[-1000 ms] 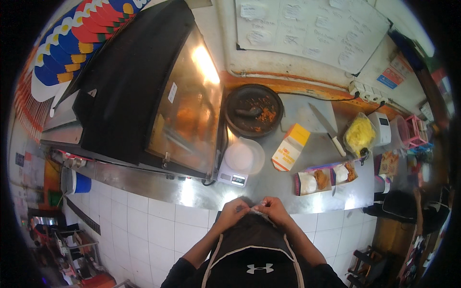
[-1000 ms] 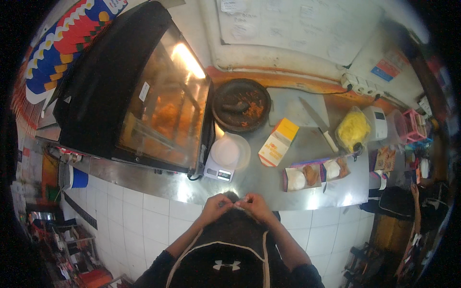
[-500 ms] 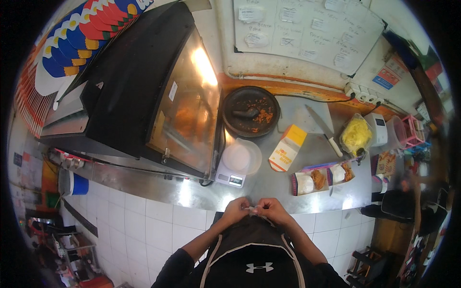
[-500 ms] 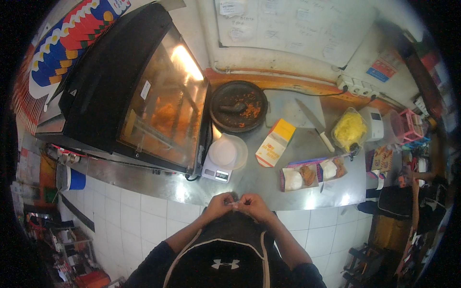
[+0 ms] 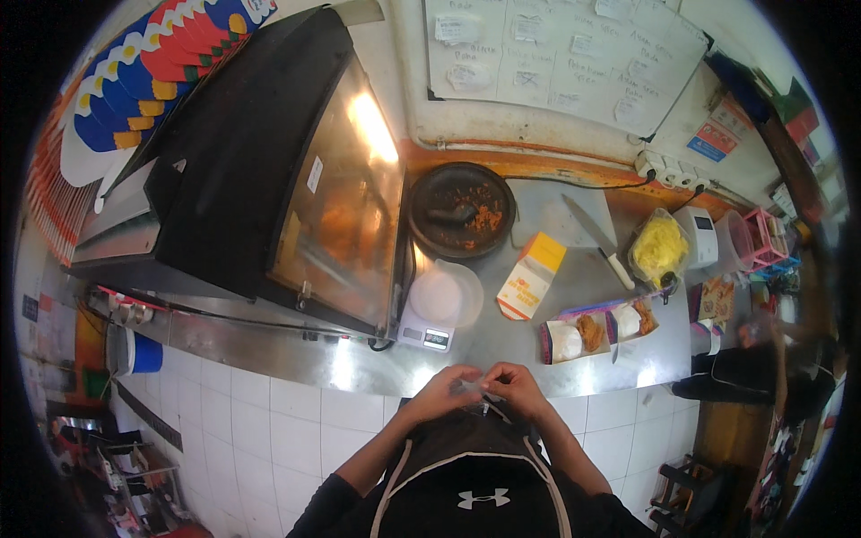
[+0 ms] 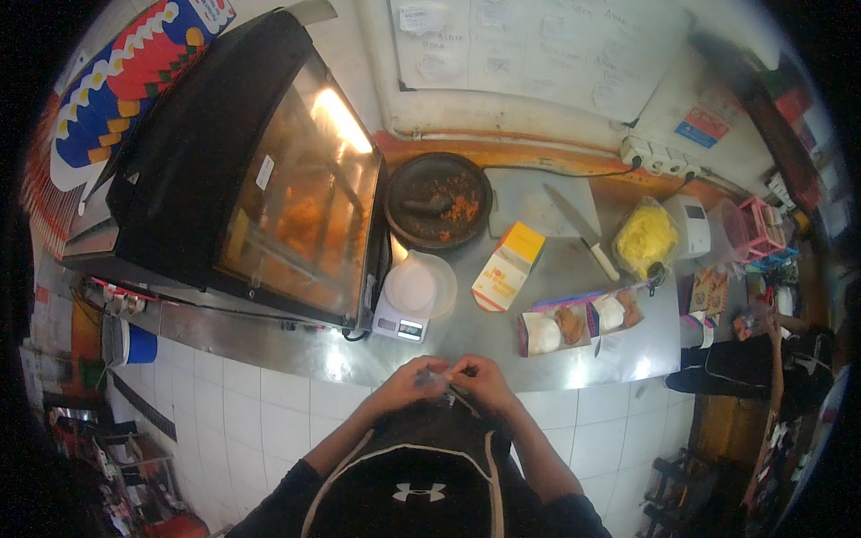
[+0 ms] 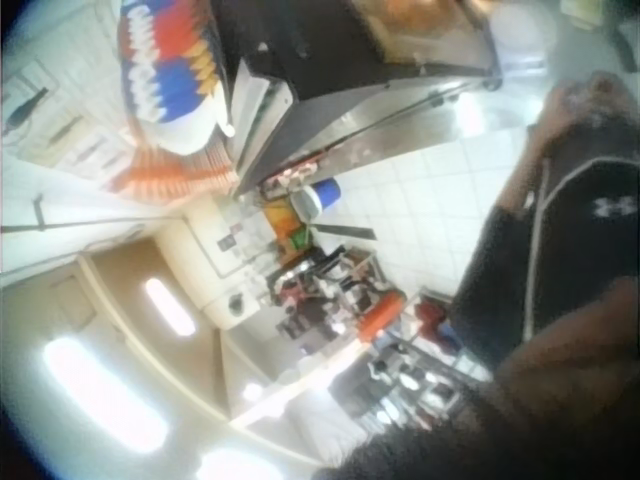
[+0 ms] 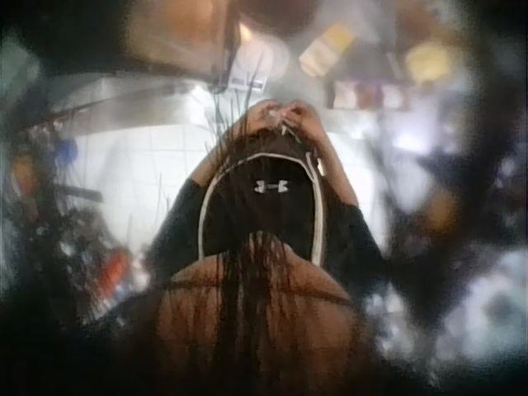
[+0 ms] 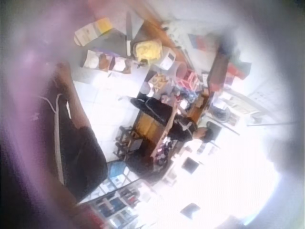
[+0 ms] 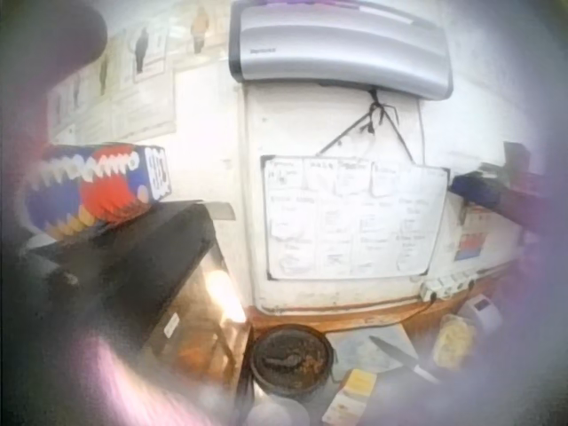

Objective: The person assembles food orders by scooping yellow food into containers, adding fried items from a display case, and placing them into takeaway boxes. The person also handles a printed receipt and packaging materials during the process.

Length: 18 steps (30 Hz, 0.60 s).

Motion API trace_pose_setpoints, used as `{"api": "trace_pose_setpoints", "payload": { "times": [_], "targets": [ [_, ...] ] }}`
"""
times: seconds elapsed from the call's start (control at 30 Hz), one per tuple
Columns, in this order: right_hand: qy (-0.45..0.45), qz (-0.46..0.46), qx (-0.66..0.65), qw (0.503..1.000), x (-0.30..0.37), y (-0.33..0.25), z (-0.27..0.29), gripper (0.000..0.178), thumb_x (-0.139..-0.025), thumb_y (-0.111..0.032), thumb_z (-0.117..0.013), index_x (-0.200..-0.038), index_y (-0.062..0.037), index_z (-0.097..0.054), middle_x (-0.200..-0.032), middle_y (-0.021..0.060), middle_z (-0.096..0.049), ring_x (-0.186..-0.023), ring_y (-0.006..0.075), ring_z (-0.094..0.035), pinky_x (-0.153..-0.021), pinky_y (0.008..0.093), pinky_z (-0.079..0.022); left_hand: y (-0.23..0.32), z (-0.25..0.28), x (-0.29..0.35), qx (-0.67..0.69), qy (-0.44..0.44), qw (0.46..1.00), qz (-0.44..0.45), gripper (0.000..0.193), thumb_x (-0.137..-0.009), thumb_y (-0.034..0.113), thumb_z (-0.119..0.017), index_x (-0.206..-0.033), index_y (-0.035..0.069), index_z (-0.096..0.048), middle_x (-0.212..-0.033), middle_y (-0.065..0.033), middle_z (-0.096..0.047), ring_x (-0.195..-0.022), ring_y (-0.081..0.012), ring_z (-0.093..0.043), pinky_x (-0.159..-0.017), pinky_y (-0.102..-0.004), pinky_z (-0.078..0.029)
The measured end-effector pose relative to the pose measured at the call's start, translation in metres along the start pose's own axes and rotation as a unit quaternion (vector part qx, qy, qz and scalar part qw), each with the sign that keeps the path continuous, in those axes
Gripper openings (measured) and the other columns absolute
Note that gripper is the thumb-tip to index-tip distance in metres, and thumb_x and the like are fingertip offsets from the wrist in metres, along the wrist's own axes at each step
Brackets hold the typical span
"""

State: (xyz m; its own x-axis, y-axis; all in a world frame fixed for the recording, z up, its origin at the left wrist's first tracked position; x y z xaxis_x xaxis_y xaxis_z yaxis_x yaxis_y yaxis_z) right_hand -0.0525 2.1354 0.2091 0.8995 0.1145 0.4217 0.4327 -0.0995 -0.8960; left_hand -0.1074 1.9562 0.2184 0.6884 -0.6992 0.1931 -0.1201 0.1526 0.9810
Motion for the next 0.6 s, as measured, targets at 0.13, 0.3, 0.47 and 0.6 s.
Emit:
{"api": "trace_pose_setpoints", "payload": {
  "times": [0.13,0.3,0.47,0.6],
  "targets": [
    [0.02,0.044,-0.021,0.999,-0.003,-0.006,-0.002,0.015,-0.088,-0.015,-0.071,-0.094,-0.0029,-0.066,-0.086,0.0011,-0.065,-0.08,0.0097,-0.059,-0.075,0.0264,-0.048,-0.002,-0.004,-0.005,-0.091,-0.046,0.994,0.03,0.03,-0.086,0.023,-0.074,-0.106,0.002,-0.067,-0.099,-0.0087,-0.064,-0.092,-0.0163,-0.06,-0.081,-0.0302,-0.047],
    [-0.055,0.008,0.056,0.997,-0.001,0.003,-0.009,0.018,-0.09,-0.018,-0.07,-0.096,-0.002,-0.067,-0.086,0.0001,-0.065,-0.079,0.0102,-0.058,-0.075,0.0273,-0.047,-0.009,0.008,0.004,-0.085,0.076,0.993,-0.021,0.021,-0.089,0.02,-0.07,-0.099,0.002,-0.07,-0.092,-0.008,-0.064,-0.084,-0.0154,-0.06,-0.075,-0.0288,-0.047],
    [0.031,-0.01,0.019,0.999,-0.001,0.014,-0.001,0.014,-0.09,-0.017,-0.069,-0.091,-0.003,-0.069,-0.083,0.0003,-0.065,-0.078,0.0093,-0.057,-0.074,0.0258,-0.047,-0.011,0.01,0.018,-0.102,0.115,0.986,-0.067,0.02,-0.091,0.02,-0.067,-0.1,0.002,-0.068,-0.086,-0.0074,-0.06,-0.08,-0.0165,-0.057,-0.071,-0.027,-0.045],
    [0.022,0.019,-0.05,0.998,-0.003,0.014,0.0,0.014,-0.09,-0.016,-0.068,-0.089,-0.0027,-0.07,-0.083,0.0008,-0.065,-0.077,0.0082,-0.057,-0.071,0.0248,-0.046,-0.025,0.008,0.022,-0.012,0.064,0.998,0.002,0.019,-0.093,0.019,-0.063,-0.097,0.001,-0.066,-0.087,-0.0074,-0.061,-0.082,-0.0159,-0.057,-0.073,-0.0289,-0.045]
  ]
}}
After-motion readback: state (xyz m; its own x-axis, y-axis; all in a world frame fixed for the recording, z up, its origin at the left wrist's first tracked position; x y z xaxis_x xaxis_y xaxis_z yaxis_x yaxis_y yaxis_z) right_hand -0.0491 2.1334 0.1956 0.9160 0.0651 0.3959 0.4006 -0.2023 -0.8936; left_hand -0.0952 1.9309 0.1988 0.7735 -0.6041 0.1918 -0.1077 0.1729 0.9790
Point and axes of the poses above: each hand's wrist, its own x-axis away from the middle knuckle, its own z-axis out of the back of the hand, y = z × x, the point moved 4 cm from there along -x, towards the middle knuckle
